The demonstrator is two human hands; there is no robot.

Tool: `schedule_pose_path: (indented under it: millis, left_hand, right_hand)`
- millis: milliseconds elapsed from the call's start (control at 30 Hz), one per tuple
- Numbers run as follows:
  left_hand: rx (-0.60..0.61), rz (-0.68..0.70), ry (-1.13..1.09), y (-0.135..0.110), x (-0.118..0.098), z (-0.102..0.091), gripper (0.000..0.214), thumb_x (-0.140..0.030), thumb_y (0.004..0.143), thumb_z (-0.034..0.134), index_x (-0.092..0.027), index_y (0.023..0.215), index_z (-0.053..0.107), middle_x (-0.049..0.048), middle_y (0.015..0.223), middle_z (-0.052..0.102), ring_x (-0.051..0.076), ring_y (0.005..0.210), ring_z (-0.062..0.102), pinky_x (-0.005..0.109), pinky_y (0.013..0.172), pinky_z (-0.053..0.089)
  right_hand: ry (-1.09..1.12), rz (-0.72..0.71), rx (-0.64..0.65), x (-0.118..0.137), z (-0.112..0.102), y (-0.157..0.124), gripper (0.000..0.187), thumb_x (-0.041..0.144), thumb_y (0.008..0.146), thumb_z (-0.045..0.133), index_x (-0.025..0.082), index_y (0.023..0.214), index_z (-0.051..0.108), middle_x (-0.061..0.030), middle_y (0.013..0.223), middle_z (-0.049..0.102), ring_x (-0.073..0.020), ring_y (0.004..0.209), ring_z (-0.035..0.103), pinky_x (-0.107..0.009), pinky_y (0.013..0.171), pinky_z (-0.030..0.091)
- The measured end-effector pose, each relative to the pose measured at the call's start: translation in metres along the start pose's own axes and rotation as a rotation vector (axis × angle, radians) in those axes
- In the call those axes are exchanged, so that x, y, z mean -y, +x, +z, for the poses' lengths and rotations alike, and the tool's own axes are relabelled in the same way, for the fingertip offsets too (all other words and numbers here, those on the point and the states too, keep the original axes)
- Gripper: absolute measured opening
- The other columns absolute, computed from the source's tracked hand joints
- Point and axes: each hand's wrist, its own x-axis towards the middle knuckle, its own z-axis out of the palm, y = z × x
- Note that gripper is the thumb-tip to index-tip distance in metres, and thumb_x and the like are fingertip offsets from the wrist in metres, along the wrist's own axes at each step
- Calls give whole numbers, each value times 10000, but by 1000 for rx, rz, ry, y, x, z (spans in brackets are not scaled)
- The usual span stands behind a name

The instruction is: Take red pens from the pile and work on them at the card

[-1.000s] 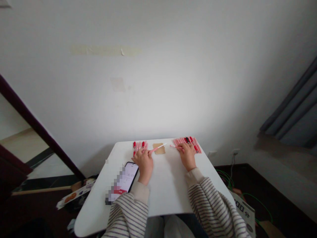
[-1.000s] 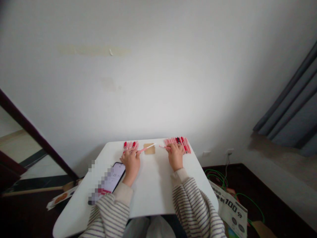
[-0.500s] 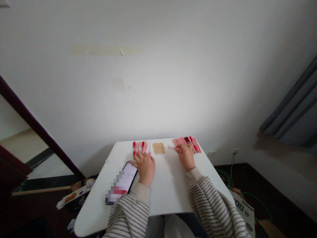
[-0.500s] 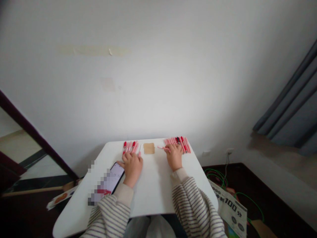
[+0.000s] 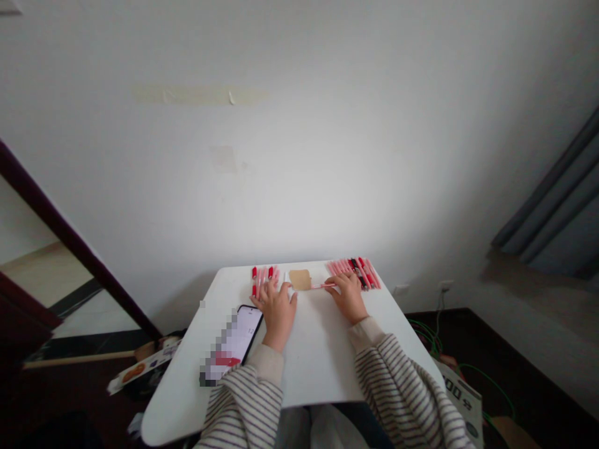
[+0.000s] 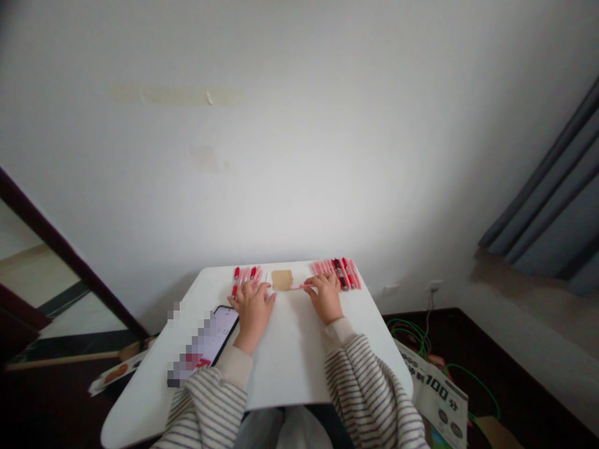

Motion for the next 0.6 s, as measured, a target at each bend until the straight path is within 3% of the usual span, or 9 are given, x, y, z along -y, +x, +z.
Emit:
schedule_pose_path:
  millis: [133, 400, 600]
  left_hand:
    - [59, 69, -137, 1, -3, 4, 158, -390, 765, 674, -368, 906, 741, 41, 1316, 555, 342, 1280, 359, 685, 1057, 185]
    - [142, 79, -175, -1, -9, 8, 140, -374, 752, 690, -286, 841, 752, 69, 1339, 563, 347, 1322, 293, 681, 1064, 99]
    - [138, 75, -174, -1, -11, 7, 135, -375, 755, 692, -284, 831, 757, 78, 1313, 584, 345, 1293, 323, 686, 1057, 117]
  right_hand:
    - [10, -42, 53, 6, -1, 0, 106, 326, 871, 640, 290, 920, 727, -26, 933, 693, -249, 1041, 483, -422, 982, 302]
    - [-19, -79, 89, 12, -4, -1, 100, 291, 850, 673, 301, 924, 740, -34, 935, 684, -253, 1047, 483, -416, 951, 328]
    - [-9, -83, 80, 13, -3, -2, 96, 291, 852, 673, 310, 918, 739, -24, 937, 691, -246, 1046, 476, -420, 958, 320]
